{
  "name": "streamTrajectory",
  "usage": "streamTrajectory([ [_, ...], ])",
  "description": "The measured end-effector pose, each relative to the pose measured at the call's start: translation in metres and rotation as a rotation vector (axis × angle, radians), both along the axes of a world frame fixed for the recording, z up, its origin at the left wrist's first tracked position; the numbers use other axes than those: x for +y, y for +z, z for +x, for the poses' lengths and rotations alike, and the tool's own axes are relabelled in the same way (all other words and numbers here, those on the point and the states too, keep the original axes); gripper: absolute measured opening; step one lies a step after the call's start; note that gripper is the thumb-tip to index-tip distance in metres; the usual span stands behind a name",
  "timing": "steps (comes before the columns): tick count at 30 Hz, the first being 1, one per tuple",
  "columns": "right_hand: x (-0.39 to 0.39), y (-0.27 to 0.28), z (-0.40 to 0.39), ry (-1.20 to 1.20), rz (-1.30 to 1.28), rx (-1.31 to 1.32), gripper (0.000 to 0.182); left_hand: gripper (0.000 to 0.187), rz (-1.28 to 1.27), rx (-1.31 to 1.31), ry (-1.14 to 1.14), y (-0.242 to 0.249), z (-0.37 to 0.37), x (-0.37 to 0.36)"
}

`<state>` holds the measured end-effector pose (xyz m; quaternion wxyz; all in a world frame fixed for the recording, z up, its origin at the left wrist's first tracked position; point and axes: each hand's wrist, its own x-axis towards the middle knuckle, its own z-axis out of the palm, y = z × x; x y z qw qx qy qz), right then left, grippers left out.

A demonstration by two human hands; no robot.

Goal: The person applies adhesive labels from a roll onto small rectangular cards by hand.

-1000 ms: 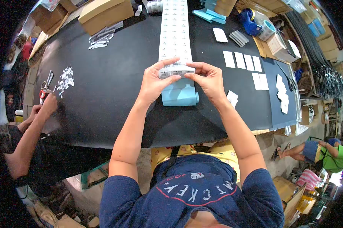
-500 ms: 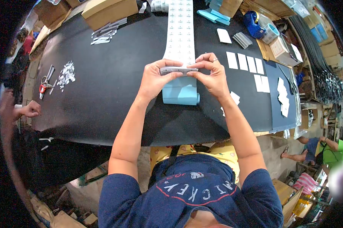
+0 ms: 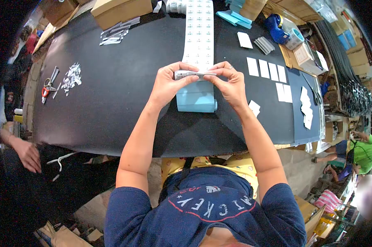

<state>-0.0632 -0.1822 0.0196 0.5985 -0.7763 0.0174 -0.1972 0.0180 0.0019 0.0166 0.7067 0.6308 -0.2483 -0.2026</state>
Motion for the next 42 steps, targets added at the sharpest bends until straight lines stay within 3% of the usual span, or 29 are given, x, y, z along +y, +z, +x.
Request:
streamTrajectory([
  [17, 0.0, 0.001, -0.001, -0.002, 0.009, 0.01, 0.009, 0.023, -0.03, 0.045, -0.043, -0.001, 0.0, 0.0],
  [20, -0.006, 0.003, -0.001, 0.036, -0.01, -0.007, 0.016, 0.023, -0.02, 0.064, -0.069, -0.003, 0.001, 0.001],
  [22, -0.01, 0.009, -0.001, 0.015, -0.247, -0.147, 0.028, 0.023, -0.009, 0.064, -0.074, -0.001, 0.001, 0.0],
  [23, -0.013, 0.014, -0.002, 0.017, -0.246, -0.145, 0.028, 0.023, 0.003, 0.065, -0.078, 0.0, 0.0, 0.001],
  [25, -0.017, 0.031, -0.005, 0.051, -0.53, -0.135, 0.038, 0.024, 0.004, 0.068, -0.082, 0.001, 0.0, 0.001],
  [27, -0.015, 0.04, -0.005, 0.053, -0.561, -0.191, 0.031, 0.024, 0.003, 0.071, -0.093, 0.002, -0.001, -0.001],
  [29, -0.013, 0.048, -0.007, 0.115, -0.782, -0.252, 0.021, 0.025, 0.034, 0.096, -0.092, 0.004, -0.002, -0.002],
  [35, -0.005, 0.04, -0.007, 0.066, -0.924, -0.33, 0.013, 0.028, 0.05, 0.118, -0.096, 0.005, -0.003, -0.003],
  [42, -0.007, 0.032, -0.01, 0.034, -0.974, -0.438, 0.019, 0.034, -0.032, 0.169, -0.108, 0.0, -0.003, -0.004],
])
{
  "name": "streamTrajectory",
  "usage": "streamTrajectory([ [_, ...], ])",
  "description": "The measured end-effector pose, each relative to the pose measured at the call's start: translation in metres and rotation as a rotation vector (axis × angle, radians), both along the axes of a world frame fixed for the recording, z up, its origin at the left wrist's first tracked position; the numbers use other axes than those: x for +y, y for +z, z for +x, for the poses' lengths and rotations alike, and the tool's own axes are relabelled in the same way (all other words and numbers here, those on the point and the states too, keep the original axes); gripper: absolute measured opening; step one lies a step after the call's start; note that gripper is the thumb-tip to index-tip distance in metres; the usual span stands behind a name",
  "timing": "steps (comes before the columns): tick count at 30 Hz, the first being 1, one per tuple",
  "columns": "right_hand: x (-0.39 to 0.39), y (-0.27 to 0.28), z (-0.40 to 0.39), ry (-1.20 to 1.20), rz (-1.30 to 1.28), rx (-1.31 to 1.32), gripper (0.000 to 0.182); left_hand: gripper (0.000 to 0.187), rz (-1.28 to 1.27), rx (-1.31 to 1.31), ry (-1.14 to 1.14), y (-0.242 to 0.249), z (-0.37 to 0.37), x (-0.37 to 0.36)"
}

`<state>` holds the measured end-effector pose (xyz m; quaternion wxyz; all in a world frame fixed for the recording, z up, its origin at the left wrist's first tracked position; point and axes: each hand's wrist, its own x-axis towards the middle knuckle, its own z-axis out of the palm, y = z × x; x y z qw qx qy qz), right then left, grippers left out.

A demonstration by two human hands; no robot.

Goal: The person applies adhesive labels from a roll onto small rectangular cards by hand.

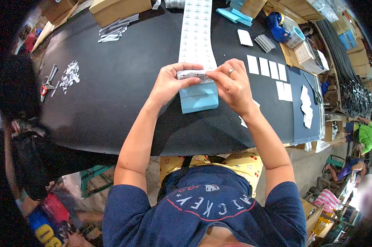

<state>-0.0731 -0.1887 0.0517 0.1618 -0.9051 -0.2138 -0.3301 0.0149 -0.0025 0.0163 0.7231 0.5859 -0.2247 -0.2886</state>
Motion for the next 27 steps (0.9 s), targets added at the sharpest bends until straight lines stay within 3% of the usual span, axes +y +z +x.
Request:
streamTrajectory([
  [17, -0.007, -0.016, -0.011, -0.01, -0.154, -0.122, 0.027, 0.052, -0.017, 0.029, -0.076, -0.004, 0.001, -0.002],
  [27, -0.008, -0.024, -0.028, 0.041, -0.195, -0.129, 0.031, 0.049, 0.034, 0.008, -0.037, -0.01, 0.004, -0.001],
])
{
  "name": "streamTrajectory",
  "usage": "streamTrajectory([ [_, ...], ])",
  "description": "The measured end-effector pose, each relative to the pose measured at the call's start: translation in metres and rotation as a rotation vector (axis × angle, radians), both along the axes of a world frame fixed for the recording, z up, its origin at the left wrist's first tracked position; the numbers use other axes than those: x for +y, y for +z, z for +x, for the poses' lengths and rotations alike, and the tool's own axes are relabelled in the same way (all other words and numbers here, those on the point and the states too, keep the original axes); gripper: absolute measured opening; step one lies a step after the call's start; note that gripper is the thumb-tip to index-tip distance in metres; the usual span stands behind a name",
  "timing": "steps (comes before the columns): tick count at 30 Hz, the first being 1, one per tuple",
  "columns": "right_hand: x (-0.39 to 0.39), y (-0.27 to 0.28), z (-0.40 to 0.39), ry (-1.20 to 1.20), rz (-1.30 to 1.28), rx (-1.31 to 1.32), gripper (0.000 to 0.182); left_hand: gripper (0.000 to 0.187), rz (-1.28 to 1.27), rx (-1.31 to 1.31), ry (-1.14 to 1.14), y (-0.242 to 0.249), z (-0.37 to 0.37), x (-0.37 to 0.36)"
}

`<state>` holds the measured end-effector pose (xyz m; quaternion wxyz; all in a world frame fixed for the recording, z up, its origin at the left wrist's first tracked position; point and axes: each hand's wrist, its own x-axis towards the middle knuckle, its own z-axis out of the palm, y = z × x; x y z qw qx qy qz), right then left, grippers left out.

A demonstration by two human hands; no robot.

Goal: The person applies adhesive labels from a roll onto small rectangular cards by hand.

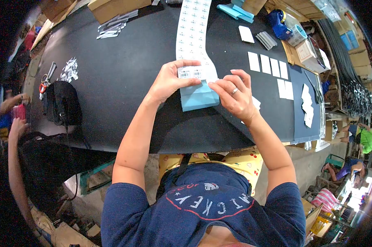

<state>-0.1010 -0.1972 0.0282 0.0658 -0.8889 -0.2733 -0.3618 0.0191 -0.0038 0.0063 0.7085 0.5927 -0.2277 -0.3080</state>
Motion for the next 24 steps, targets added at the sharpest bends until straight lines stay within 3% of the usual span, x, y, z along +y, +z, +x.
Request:
streamTrajectory([
  [6, -0.005, 0.005, -0.006, 0.003, 0.01, 0.019, 0.032, 0.051, 0.072, -0.03, -0.015, 0.0, 0.001, 0.002],
  [8, -0.022, 0.015, 0.004, -0.003, 0.099, 0.097, 0.029, 0.05, 0.147, -0.156, 0.031, -0.003, 0.003, 0.003],
  [11, -0.079, 0.037, 0.03, -0.03, 0.355, 0.418, 0.009, 0.05, 0.167, -0.111, 0.015, 0.0, 0.003, 0.002],
  [12, -0.103, 0.044, 0.037, -0.049, 0.492, 0.622, 0.007, 0.05, 0.164, -0.103, 0.023, -0.001, 0.003, 0.003],
  [14, -0.146, 0.057, 0.053, -0.128, 0.471, 0.971, 0.011, 0.05, 0.171, -0.099, 0.021, 0.0, 0.004, 0.003],
  [18, -0.193, 0.038, 0.079, -0.157, 0.551, 1.211, 0.02, 0.053, 0.201, -0.041, 0.015, 0.002, 0.005, 0.004],
  [24, -0.202, 0.016, 0.091, -0.209, 0.537, 1.3, 0.017, 0.055, 0.234, 0.017, 0.0, 0.003, 0.006, 0.005],
])
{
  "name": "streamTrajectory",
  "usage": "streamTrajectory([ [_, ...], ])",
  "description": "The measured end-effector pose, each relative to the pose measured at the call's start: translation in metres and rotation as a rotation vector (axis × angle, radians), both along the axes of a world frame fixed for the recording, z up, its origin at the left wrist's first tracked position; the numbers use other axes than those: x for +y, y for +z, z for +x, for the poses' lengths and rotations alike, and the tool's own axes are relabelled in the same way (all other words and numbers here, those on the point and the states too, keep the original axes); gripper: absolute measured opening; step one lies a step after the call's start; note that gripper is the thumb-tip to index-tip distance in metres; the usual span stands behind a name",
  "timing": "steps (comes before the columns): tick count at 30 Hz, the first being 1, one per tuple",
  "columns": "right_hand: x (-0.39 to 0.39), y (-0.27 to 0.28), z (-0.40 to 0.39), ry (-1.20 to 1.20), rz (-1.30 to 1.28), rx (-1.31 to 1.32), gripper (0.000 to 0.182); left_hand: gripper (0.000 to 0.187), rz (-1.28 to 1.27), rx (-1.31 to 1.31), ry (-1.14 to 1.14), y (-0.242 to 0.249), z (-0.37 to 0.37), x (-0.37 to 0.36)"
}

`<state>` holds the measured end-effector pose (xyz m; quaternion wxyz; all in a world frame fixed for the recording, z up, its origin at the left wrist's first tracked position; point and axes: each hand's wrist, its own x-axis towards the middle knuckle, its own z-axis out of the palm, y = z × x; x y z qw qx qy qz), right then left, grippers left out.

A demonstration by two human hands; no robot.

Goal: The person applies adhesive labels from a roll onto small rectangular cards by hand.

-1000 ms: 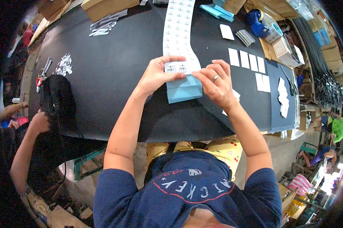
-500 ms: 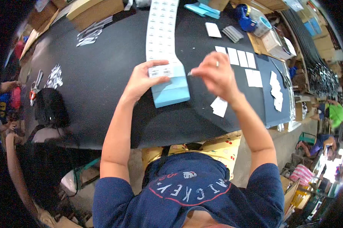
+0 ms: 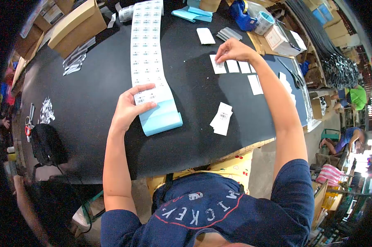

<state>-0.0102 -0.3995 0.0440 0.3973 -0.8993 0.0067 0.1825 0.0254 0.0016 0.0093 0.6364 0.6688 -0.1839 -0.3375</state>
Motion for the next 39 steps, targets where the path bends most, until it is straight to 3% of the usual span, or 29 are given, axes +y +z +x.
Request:
streamTrajectory([
  [15, -0.002, -0.013, 0.0, -0.052, 0.034, -0.025, 0.016, 0.057, 0.011, 0.002, 0.001, -0.003, 0.0, 0.001],
  [24, 0.003, -0.029, -0.005, -0.07, -0.047, -0.243, 0.017, 0.058, 0.0, 0.013, 0.003, 0.002, -0.001, 0.001],
  [26, 0.007, -0.03, -0.009, 0.015, -0.266, -0.465, 0.017, 0.058, -0.009, 0.017, 0.009, 0.002, -0.002, 0.001],
  [29, 0.014, -0.027, -0.02, -0.017, -0.362, -0.626, 0.018, 0.059, -0.039, 0.021, 0.018, 0.004, -0.002, -0.001],
  [34, 0.043, 0.015, -0.068, -0.138, -0.244, -0.429, 0.02, 0.06, -0.063, -0.019, 0.024, 0.0, -0.001, 0.001],
  [36, 0.06, 0.019, -0.099, -0.203, -0.091, -0.298, 0.02, 0.06, -0.086, 0.0, 0.032, -0.001, -0.001, 0.0],
  [39, 0.082, 0.004, -0.141, -0.196, -0.095, -0.264, 0.015, 0.057, -0.13, -0.028, 0.121, -0.004, -0.005, -0.005],
])
